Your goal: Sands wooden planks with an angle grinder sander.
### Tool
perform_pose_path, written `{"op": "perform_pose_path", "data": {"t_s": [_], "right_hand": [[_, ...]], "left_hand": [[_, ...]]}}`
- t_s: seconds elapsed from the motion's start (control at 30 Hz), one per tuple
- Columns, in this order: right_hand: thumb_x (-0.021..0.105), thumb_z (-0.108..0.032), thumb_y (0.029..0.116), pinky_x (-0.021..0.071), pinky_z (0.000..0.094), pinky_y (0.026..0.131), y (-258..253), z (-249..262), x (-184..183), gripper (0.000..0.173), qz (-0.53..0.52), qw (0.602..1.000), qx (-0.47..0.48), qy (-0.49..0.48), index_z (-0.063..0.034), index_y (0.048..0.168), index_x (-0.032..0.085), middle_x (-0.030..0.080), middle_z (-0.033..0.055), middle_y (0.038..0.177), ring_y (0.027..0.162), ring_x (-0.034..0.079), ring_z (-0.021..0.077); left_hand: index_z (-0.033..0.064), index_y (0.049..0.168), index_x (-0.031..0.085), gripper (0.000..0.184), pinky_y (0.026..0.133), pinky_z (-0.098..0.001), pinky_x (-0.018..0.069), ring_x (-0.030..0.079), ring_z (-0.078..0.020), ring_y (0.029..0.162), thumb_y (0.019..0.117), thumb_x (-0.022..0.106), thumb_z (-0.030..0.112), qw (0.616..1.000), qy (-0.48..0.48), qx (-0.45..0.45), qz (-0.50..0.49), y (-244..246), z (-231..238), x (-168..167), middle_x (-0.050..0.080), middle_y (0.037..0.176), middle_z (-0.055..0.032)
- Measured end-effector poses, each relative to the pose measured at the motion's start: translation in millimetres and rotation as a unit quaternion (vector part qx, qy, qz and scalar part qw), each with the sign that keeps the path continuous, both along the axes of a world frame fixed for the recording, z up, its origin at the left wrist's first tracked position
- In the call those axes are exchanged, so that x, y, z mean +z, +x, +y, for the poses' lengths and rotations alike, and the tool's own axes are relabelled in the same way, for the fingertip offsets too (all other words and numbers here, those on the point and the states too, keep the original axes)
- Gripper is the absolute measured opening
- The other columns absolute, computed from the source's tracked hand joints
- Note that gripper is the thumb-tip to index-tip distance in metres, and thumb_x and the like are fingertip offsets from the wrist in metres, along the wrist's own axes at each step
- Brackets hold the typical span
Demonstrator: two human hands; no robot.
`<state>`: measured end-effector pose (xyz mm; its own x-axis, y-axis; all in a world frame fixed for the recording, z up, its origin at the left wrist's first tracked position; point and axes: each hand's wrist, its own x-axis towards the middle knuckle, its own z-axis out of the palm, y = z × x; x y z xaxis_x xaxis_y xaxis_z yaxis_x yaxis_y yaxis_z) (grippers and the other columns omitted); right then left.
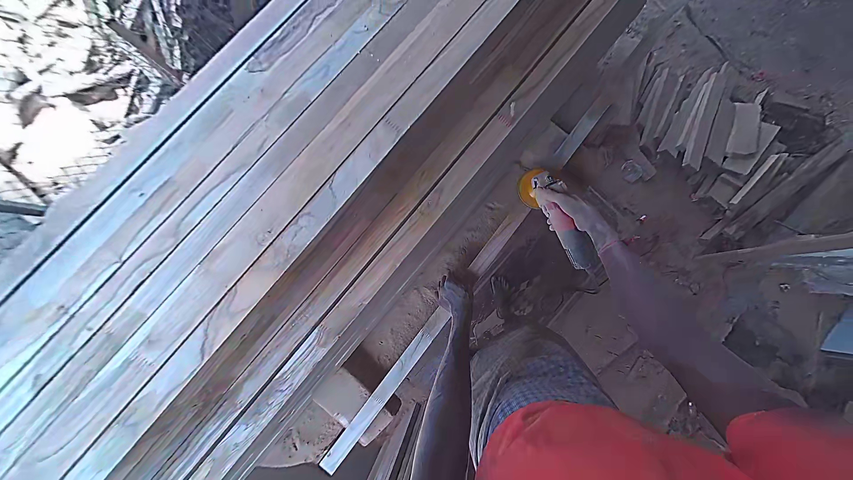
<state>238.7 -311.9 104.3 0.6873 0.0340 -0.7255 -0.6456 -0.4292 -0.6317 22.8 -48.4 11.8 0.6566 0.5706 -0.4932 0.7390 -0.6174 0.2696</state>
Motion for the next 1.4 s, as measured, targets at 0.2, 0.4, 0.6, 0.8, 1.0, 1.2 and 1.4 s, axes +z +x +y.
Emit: {"op": "perform_pose_path", "data": {"t_s": [0.2,0.4,0.6,0.8,1.0,1.2,1.4], "right_hand": [[0.061,-0.072,0.0885,0.0597,0.0441,0.069,53,-38,3,0.067,-0.022,0.996,-0.086,-0.013,-0.0163,0.125,0.065,0.068,0.0072,0.096,0.078,0.068,0.0214],[0.061,-0.074,0.0875,0.0592,0.0436,0.07,30,-38,5,0.068,-0.015,0.997,-0.071,-0.012,-0.0182,0.126,0.064,0.067,0.0073,0.098,0.08,0.067,0.0215],[0.069,-0.07,0.085,0.054,0.0327,0.059,-96,78,3,0.057,0.038,0.991,0.128,0.015,-0.0183,0.109,0.069,0.064,0.0006,0.081,0.064,0.06,0.0121],[0.068,-0.079,0.0764,0.0523,0.0536,0.087,-191,166,-17,0.078,0.005,0.903,0.422,-0.086,-0.0109,0.114,0.069,0.07,0.0101,0.103,0.094,0.068,0.0246],[0.068,-0.08,0.0764,0.0525,0.0521,0.087,-174,141,-12,0.078,-0.002,0.92,0.382,-0.089,-0.0112,0.113,0.068,0.07,0.0093,0.103,0.095,0.067,0.0232],[0.073,-0.068,0.0829,0.0569,0.0323,0.06,-60,47,-9,0.054,0.003,0.99,0.139,0.014,-0.0179,0.103,0.071,0.067,0.0006,0.078,0.062,0.063,0.0114],[0.066,-0.068,0.0884,0.0546,0.0348,0.055,74,-43,21,0.053,-0.026,0.999,0.026,0.017,-0.0181,0.106,0.07,0.065,0.0022,0.079,0.062,0.062,0.0148]], "left_hand": [[0.0068,0.121,0.073,0.07,0.102,-0.0589,0.0471,0.066,-0.036,0.12,0.1101,0.018,0.049,0.997,-0.04,-0.02,0.062,19,-9,13,0.073,0.12,-0.0185],[0.0085,0.114,0.074,0.066,0.101,-0.0619,0.0468,0.068,-0.0356,0.118,0.1102,0.019,0.045,0.992,0.046,0.009,0.118,-74,55,-15,0.074,0.118,-0.0173],[0.0061,0.109,0.075,0.066,0.095,-0.0598,0.0515,0.069,-0.0366,0.114,0.1106,0.02,0.043,0.991,0.082,0.033,0.102,-163,96,-24,0.075,0.114,-0.0185],[0.0023,0.117,0.073,0.062,0.096,-0.0614,0.0506,0.067,-0.0403,0.118,0.1115,0.022,0.037,0.993,0.053,0.028,0.102,-191,110,-6,0.072,0.12,-0.0224],[-0.0039,0.123,0.069,0.065,0.101,-0.0636,0.0482,0.064,-0.045,0.122,0.1128,0.022,0.04,0.991,0.036,0.045,0.12,-267,140,-28,0.068,0.125,-0.0282],[0.0001,0.117,0.072,0.075,0.094,-0.0638,0.0513,0.068,-0.0422,0.116,0.1114,0.016,0.049,0.988,0.053,0.05,0.138,-188,91,-33,0.072,0.118,-0.0245],[0.0066,0.125,0.071,0.069,0.096,-0.0621,0.0508,0.067,-0.0385,0.118,0.1114,0.016,0.047,0.995,0.016,0.015,0.096,16,-27,-6,0.072,0.123,-0.0198]]}}
